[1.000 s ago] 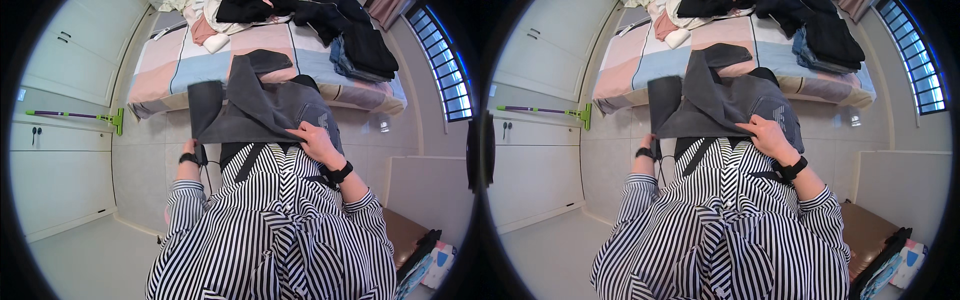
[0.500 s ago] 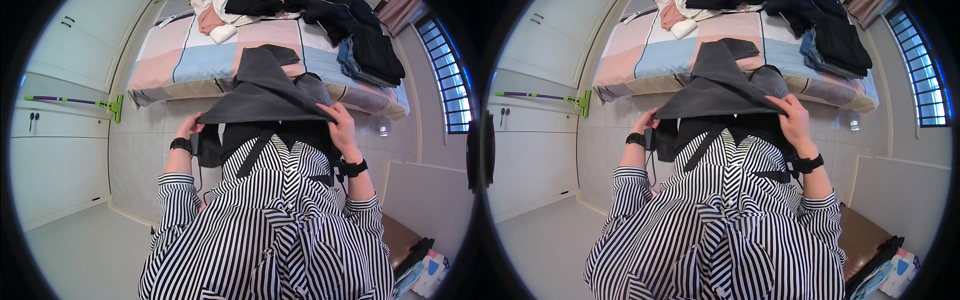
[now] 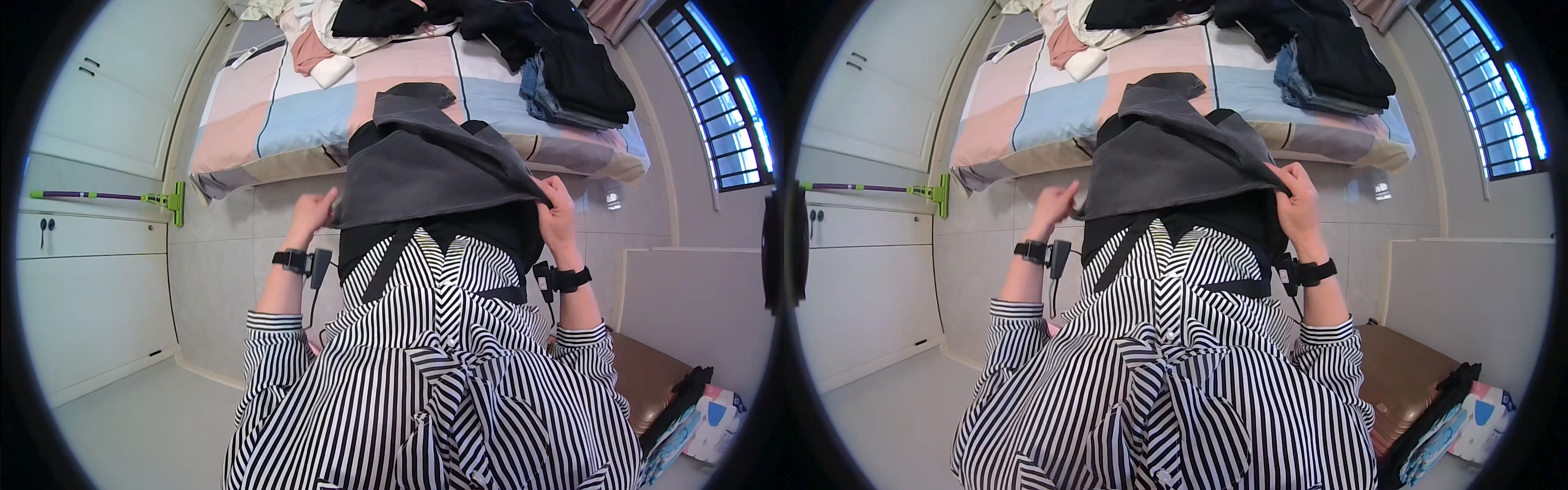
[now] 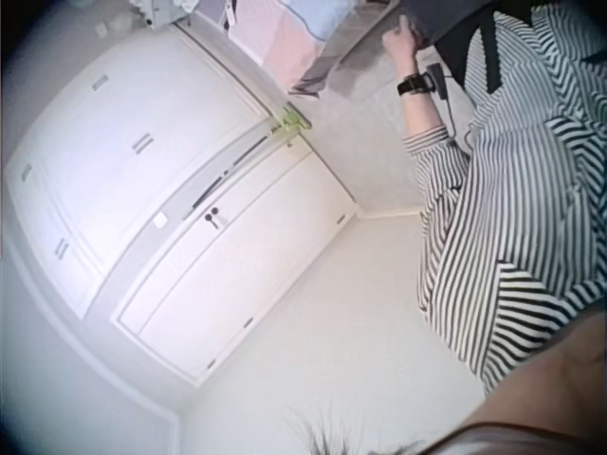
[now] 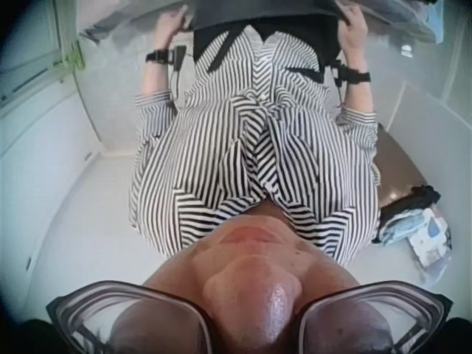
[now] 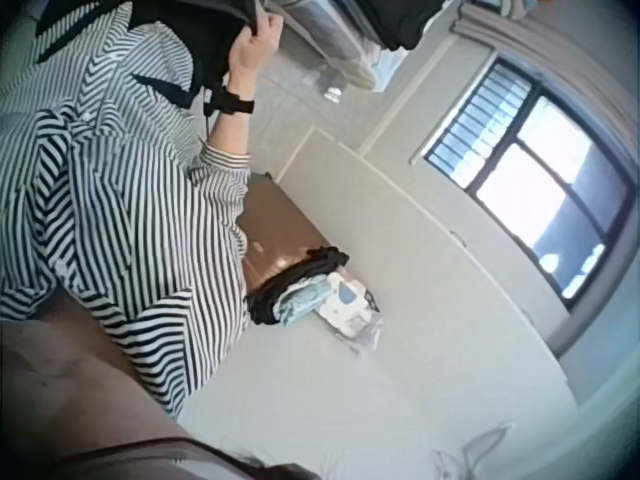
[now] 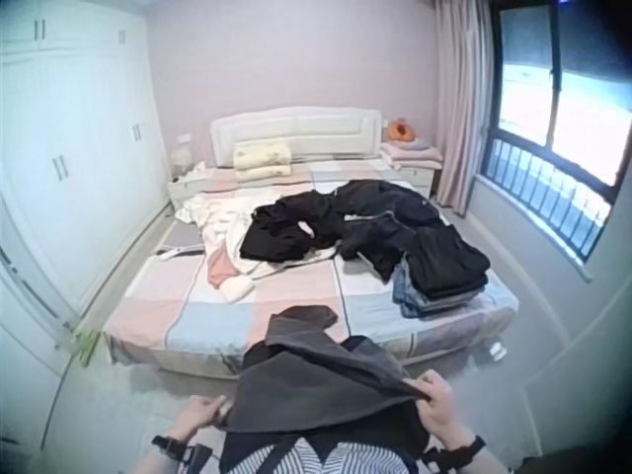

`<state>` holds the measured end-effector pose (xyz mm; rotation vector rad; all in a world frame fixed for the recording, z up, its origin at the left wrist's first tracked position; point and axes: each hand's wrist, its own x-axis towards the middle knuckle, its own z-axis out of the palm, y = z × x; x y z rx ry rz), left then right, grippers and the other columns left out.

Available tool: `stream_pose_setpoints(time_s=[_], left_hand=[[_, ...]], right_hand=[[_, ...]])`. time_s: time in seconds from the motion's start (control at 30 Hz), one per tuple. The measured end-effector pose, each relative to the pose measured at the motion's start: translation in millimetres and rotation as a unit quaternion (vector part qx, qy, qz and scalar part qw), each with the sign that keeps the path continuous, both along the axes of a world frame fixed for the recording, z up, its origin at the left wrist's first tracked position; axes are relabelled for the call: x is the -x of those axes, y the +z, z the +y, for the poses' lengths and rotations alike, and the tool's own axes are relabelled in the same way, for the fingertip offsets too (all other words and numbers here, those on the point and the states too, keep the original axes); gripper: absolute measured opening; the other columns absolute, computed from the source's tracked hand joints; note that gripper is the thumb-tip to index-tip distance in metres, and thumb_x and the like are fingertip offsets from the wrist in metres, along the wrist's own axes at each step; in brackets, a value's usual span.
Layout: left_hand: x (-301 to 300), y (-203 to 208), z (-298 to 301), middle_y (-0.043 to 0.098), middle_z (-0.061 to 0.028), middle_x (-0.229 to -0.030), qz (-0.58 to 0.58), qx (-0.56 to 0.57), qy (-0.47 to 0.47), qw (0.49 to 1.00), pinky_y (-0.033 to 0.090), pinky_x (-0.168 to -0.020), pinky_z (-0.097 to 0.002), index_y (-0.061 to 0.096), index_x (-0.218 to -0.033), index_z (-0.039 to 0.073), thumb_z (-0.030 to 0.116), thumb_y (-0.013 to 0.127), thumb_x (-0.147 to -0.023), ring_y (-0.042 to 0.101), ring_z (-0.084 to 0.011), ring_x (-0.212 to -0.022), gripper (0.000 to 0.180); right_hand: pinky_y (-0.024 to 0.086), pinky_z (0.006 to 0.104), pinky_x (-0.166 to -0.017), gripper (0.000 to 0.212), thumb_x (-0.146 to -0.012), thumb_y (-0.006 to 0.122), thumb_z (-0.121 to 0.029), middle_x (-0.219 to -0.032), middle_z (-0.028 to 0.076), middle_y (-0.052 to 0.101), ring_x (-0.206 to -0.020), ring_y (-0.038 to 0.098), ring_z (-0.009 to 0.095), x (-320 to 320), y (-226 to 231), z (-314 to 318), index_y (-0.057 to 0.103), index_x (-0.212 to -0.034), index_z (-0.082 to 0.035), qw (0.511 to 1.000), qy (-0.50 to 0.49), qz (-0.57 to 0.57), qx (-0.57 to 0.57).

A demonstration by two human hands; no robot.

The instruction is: Folding a pair of jeans and a black jacket on the bed.

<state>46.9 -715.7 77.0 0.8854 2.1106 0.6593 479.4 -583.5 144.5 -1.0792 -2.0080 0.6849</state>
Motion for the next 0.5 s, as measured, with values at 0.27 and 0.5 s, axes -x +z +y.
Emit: stream_pose_setpoints(time_s=[0.27,0.5], left_hand=[[-50,34,134,0.065,-0.0150,-0.105,-0.611,-0.011,0.158,0.776,0.056,-0.079,-0.0304,0.056,-0.108,-0.003,0.040,0.055,-0.097,0.066,-0.0223,-0.092,0.044],[-50,-24,198,0.066,-0.0148,-0.093,-0.645,-0.102,0.320,0.686,0.058,-0.076,-0.0340,0.057,-0.099,-0.002,0.020,0.066,-0.092,0.067,-0.0250,-0.084,0.024]], right_hand=[[0.045,0.0276,-0.071,0.040,-0.076,0.055,0.010,-0.082,0.010,0.053,-0.078,0.056,0.023,3,0,-15,0.068,-0.111,-0.005,1.000,-0.004,0.001,-0.012],[0.046,0.0310,-0.069,0.046,-0.070,0.054,0.011,-0.081,0.011,0.053,-0.076,0.057,0.025,1,-2,-30,0.069,-0.110,-0.008,1.000,-0.007,-0.019,0.007]])
